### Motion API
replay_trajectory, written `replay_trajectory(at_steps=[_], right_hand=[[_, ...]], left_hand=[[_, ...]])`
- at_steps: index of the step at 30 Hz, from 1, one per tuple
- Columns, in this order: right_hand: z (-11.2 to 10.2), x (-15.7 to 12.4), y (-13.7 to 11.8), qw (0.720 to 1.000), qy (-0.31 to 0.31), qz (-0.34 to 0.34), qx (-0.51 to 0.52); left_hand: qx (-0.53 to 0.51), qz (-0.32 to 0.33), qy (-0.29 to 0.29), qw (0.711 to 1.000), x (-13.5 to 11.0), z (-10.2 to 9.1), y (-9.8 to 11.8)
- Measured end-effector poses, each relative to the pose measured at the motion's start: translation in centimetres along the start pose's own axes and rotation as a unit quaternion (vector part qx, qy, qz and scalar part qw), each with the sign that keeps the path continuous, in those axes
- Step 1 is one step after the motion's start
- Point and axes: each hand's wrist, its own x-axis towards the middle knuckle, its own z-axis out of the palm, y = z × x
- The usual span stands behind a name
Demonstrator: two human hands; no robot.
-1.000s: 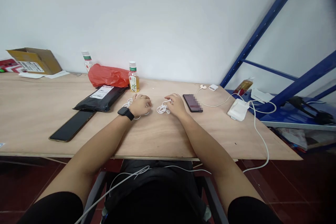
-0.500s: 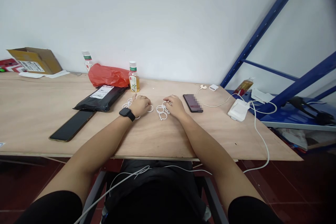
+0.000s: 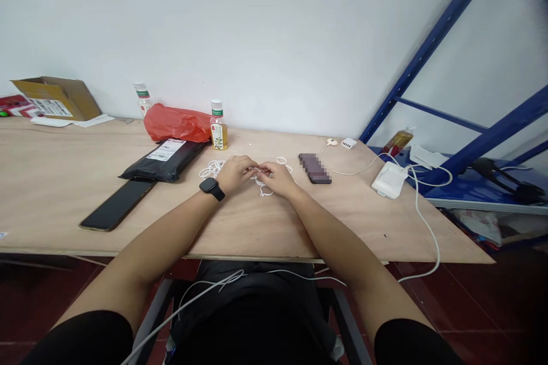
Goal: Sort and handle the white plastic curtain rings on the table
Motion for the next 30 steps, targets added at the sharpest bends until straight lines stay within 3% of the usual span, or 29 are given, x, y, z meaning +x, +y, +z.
replay_trajectory(at_steps=[6, 30], right_hand=[[0.2, -0.1, 0.5, 0.998, 0.019, 0.028, 0.055], [0.0, -0.2, 0.2, 0.997, 0.014, 0.029, 0.063]], left_hand=[[-0.017, -0.035, 0.043, 0.998, -0.2, 0.2, 0.1], [-0.056, -0.023, 0.025, 0.998, -0.1, -0.4, 1.1]])
